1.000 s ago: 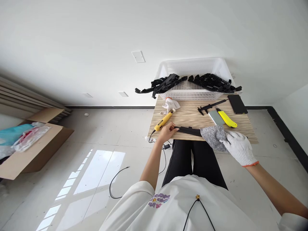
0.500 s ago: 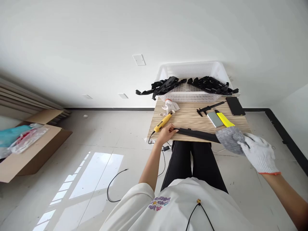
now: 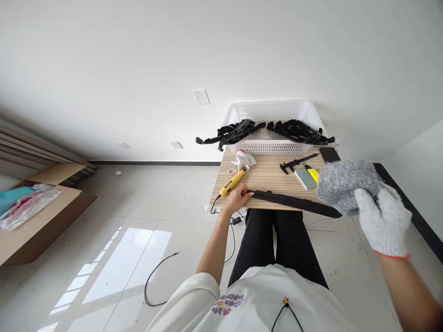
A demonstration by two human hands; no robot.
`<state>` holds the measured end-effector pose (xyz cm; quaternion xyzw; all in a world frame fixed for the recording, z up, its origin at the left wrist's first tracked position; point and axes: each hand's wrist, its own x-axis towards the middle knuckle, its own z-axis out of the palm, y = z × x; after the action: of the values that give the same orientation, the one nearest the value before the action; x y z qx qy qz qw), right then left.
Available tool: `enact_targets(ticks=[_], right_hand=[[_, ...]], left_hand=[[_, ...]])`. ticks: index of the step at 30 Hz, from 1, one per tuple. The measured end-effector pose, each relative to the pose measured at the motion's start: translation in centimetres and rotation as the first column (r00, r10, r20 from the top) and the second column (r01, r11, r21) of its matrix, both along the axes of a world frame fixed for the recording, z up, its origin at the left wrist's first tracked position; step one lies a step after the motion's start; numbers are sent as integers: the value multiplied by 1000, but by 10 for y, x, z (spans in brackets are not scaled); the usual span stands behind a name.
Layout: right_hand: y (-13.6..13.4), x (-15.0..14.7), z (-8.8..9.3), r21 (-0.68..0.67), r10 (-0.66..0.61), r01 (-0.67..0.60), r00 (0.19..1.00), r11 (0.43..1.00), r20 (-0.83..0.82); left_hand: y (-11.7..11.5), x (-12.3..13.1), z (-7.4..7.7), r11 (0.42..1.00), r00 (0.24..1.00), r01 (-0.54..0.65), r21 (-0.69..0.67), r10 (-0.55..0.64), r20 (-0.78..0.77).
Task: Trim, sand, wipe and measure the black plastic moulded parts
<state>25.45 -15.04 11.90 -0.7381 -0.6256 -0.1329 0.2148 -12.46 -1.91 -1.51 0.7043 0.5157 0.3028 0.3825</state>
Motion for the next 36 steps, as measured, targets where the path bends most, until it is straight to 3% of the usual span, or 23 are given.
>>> enact_targets(ticks=[1, 3, 7, 10, 13, 16, 19, 21, 24, 29, 36], right_hand=[[7, -21, 2, 134, -30, 48, 991, 990, -134], [26, -64, -3, 199, 65, -5, 952, 980, -299], [64, -134, -36, 45, 275, -274, 912, 961, -304], [75, -159, -58, -93, 227, -254, 944, 963, -239], [71, -166, -65, -151, 259, -283, 953, 947, -157], [70, -172, -60, -146, 357, -365, 931, 920, -75], [84, -184, -58, -173, 470, -468, 882, 867, -30], [99, -195, -63, -271, 531, -519, 847, 811, -34], [115, -208, -73, -433, 521, -488, 852, 758, -47], [116, -201, -85, -419, 465, -462, 879, 782, -101], [98, -159, -97, -320, 400, -421, 907, 848, -134]], left_hand=[[0, 0, 0, 1000, 1000, -7, 1, 7, 4], [-1, 1, 0, 1000, 1000, -15, 5, 15, 6], [-2, 0, 0, 1000, 999, 4, 28, -3, -32], [-1, -1, 2, 999, 998, 14, 35, -12, -56], [-1, -1, 4, 998, 998, 40, 57, -37, -50], [-1, -1, 5, 998, 998, 34, 56, -31, -55], [-1, -1, 5, 999, 998, 23, 45, -20, -54], [-2, -1, 5, 999, 999, 16, 37, -14, -48], [-2, 0, 6, 1000, 1000, 4, 26, -3, -16], [-1, 2, 7, 1000, 999, 14, 0, -14, 43], [0, 4, 2, 999, 1000, -10, 37, 9, 15]])
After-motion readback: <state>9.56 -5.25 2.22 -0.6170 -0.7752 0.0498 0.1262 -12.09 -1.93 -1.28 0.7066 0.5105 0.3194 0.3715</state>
